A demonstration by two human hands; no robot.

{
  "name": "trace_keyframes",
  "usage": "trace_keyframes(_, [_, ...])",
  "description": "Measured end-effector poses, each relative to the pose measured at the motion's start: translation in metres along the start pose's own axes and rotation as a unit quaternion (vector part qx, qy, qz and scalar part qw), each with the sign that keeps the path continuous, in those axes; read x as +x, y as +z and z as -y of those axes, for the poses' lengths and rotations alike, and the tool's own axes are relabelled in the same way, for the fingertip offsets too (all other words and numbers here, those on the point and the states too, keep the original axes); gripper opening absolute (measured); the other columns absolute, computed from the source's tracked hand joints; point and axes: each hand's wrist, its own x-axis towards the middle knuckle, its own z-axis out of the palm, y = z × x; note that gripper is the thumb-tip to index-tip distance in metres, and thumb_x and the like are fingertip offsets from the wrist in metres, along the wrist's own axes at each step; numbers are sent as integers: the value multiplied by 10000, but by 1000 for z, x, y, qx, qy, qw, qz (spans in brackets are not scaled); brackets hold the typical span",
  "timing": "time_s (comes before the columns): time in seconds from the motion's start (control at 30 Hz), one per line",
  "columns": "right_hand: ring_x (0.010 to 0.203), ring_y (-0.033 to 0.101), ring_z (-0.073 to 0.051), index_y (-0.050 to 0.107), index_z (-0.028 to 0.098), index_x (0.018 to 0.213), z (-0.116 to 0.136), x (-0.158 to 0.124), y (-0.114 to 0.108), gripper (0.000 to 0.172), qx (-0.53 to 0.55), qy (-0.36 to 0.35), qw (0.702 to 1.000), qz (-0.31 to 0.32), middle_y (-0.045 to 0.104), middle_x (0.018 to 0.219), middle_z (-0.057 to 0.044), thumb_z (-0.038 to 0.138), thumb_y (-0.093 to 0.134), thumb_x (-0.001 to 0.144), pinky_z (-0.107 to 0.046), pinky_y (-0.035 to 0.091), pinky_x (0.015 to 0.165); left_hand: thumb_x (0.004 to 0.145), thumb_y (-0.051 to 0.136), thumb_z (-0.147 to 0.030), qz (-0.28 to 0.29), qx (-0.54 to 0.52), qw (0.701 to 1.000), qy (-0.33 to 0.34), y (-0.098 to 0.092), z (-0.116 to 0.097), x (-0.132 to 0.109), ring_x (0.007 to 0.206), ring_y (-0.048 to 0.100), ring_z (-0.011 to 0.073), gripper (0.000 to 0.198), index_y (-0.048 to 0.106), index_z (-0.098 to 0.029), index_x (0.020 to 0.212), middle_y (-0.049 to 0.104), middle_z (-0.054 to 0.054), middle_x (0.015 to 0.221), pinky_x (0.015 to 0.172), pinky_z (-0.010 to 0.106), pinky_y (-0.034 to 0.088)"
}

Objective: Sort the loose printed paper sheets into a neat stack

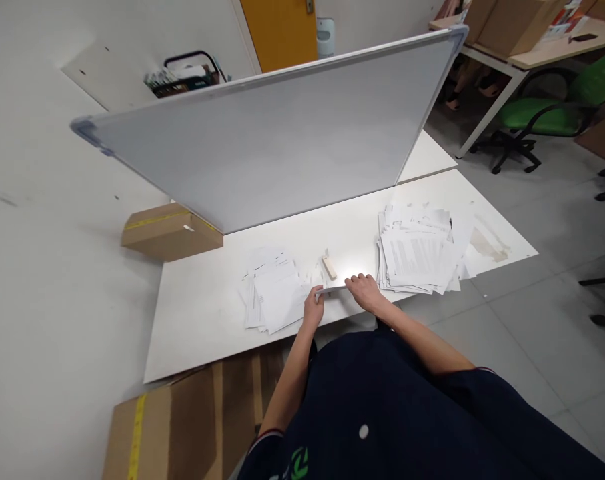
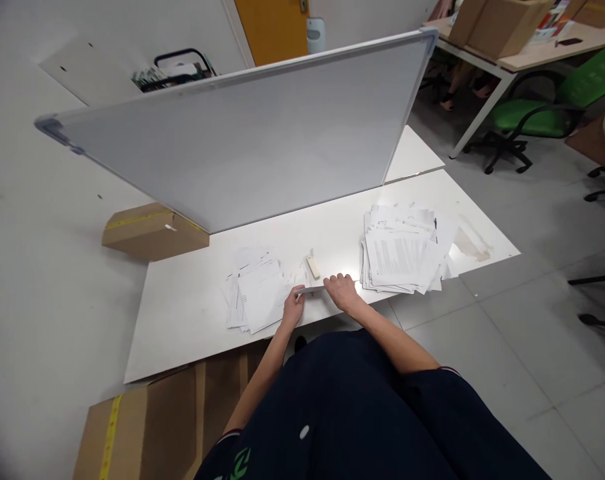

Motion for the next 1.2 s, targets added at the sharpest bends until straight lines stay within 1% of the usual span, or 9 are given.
trace_keyframes(0.27, [880, 522, -218, 504, 167, 991, -1, 0, -1, 232, -2, 6, 1000, 22, 590, 940, -120, 85, 359, 829, -314, 338, 698, 812, 428, -213, 23, 75, 997, 13, -1, -2, 1, 1022, 532, 194, 254, 531, -199, 1044, 594, 74, 1074, 891, 353, 385])
trace_keyframes(0.5, [871, 528, -215, 500, 173, 989, -1, 1, -2, 233, 9, -5, 1000, 17, 598, 931, -107, 74, 368, 824, -309, 337, 688, 830, 409, -235, 33, 102, 994, 15, 4, -4, 3, 1018, 536, 188, 279, 485, -196, 1096, 587, 80, 1095, 871, 335, 398])
trace_keyframes(0.73, [854, 532, -225, 517, 168, 957, 0, 1, -3, 206, 5, -10, 1000, 10, 602, 914, -104, 100, 365, 836, -320, 333, 683, 837, 384, -237, 32, 107, 993, 32, 1, -6, 2, 858, 576, 163, 224, 567, -201, 961, 632, 46, 927, 789, 303, 423])
trace_keyframes(0.83, [849, 535, -226, 522, 166, 947, 1, 0, -2, 211, 10, -8, 1000, 16, 606, 896, -104, 86, 370, 824, -316, 326, 683, 825, 396, -229, 41, 90, 994, 38, 0, -4, 1, 876, 571, 170, 214, 585, -197, 919, 635, 46, 923, 810, 312, 413])
trace_keyframes(0.9, [839, 539, -223, 523, 165, 948, 0, -1, -3, 221, 20, -6, 1000, 12, 610, 878, -100, 73, 373, 813, -311, 321, 683, 825, 402, -255, 34, 76, 996, 38, -1, -3, 1, 886, 568, 175, 217, 591, -200, 915, 636, 45, 922, 820, 319, 408])
trace_keyframes(1.0, [795, 550, -205, 527, 169, 949, -8, -3, -5, 234, 66, 13, 998, 4, 616, 847, -89, 75, 370, 804, -291, 317, 667, 803, 453, -322, -2, 46, 999, 20, -3, -6, 1, 893, 564, 181, 219, 594, -202, 919, 633, 46, 924, 828, 325, 406])
trace_keyframes(1.07, [764, 554, -193, 533, 176, 955, -18, -4, -2, 224, 130, 39, 991, -2, 620, 832, -79, 122, 369, 812, -268, 319, 638, 772, 502, -346, -30, 9, 1000, -3, -4, -7, 2, 908, 562, 182, 244, 585, -189, 939, 630, 59, 937, 835, 321, 405])
trace_keyframes(1.13, [754, 555, -185, 547, 177, 941, -33, -3, 7, 210, 221, 70, 973, -10, 623, 819, -67, 186, 382, 811, -246, 326, 610, 752, 529, -351, -44, -41, 997, -42, -4, -7, 5, 908, 569, 178, 305, 561, -167, 992, 626, 80, 949, 823, 311, 416])
trace_keyframes(1.2, [752, 557, -179, 569, 162, 888, -49, -3, 23, 193, 317, 111, 942, -3, 624, 802, -58, 216, 423, 774, -228, 341, 595, 750, 534, -348, -37, -73, 993, -87, -3, -4, 6, 896, 580, 173, 368, 528, -148, 1059, 622, 103, 963, 804, 303, 428])
